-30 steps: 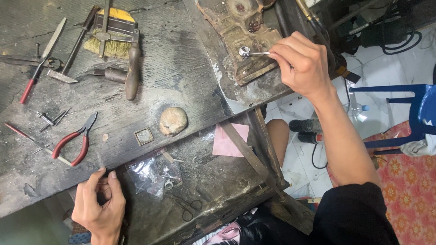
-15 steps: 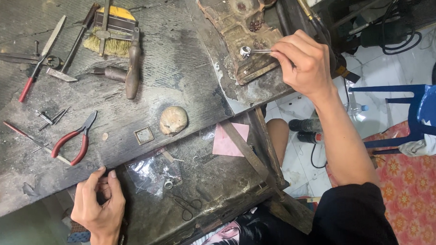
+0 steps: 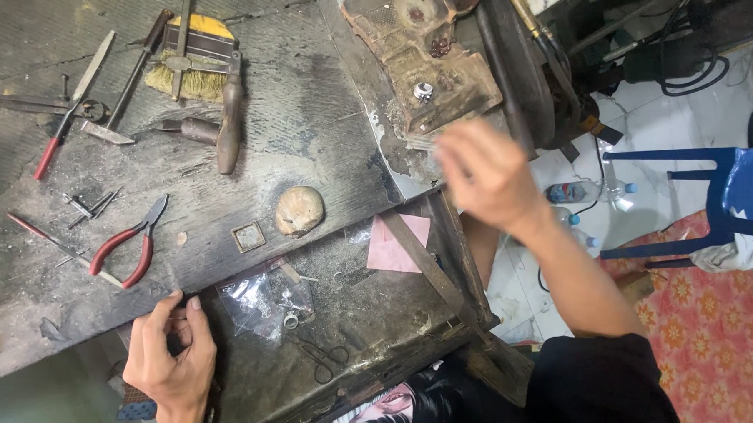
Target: Soldering a small metal ring using a blowtorch and tweezers on a workbench
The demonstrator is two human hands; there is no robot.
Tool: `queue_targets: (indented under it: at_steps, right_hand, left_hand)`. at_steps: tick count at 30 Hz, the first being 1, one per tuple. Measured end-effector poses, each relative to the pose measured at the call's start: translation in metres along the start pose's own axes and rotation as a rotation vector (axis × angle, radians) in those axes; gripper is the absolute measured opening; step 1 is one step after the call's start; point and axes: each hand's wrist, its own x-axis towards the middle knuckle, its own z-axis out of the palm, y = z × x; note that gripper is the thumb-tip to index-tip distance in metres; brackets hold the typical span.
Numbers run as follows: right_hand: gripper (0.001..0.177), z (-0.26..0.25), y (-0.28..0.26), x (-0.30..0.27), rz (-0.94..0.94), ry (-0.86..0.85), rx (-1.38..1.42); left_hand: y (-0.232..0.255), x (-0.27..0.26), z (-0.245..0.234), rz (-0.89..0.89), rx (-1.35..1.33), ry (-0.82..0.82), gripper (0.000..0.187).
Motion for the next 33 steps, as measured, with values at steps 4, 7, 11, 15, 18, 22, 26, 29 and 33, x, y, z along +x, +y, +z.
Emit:
queue_targets:
  at_steps: [4, 7, 11, 15, 18, 22, 26, 29, 33]
  right_hand:
    - [0.006, 0.019, -0.032, 0.002, 0.002, 0.008, 0.120]
    - [0.007, 0.023, -0.041, 0.005, 0.042, 0.027, 0.119]
    - [0.014, 0.043, -0.044, -0.003, 0.097, 0.019, 0.169]
    - [0.039, 0.047, -0.042, -0.003, 0.088, 0.046, 0.268]
    - [0.015, 0.008, -0.013, 0.025, 0.191, 0.381, 0.176]
    - [0.024, -0.019, 0.100, -0.001, 0.425, 0.396, -0.292]
    - [0.025, -0.017, 0.169, -0.027, 0.619, -0.046, -0.454]
    - [0.048, -0.004, 0.188, -0.035, 0.574, -0.228, -0.543]
    - [0.055, 0.005, 0.196, -0.046, 0.350, -0.143, -0.740]
  left_hand:
    - [-0.002, -0.001, 0.001, 0.011, -0.014, 0.012, 0.012]
    - [-0.002, -0.001, 0.001, 0.010, -0.022, 0.009, 0.013]
    - [-0.003, -0.002, 0.002, 0.025, 0.005, 0.022, 0.011]
    - [-0.002, -0.003, 0.003, 0.007, 0.005, 0.039, 0.012]
    - [0.003, 0.002, 0.000, -0.027, -0.065, 0.029, 0.014]
    - [0.012, 0.006, -0.005, 0.004, -0.101, 0.032, 0.010]
    - [0.029, 0.019, -0.006, 0.115, -0.159, -0.018, 0.011]
    - [0.049, 0.031, -0.002, 0.232, -0.216, -0.067, 0.012]
    - [0.079, 0.044, 0.014, 0.353, -0.332, -0.186, 0.014]
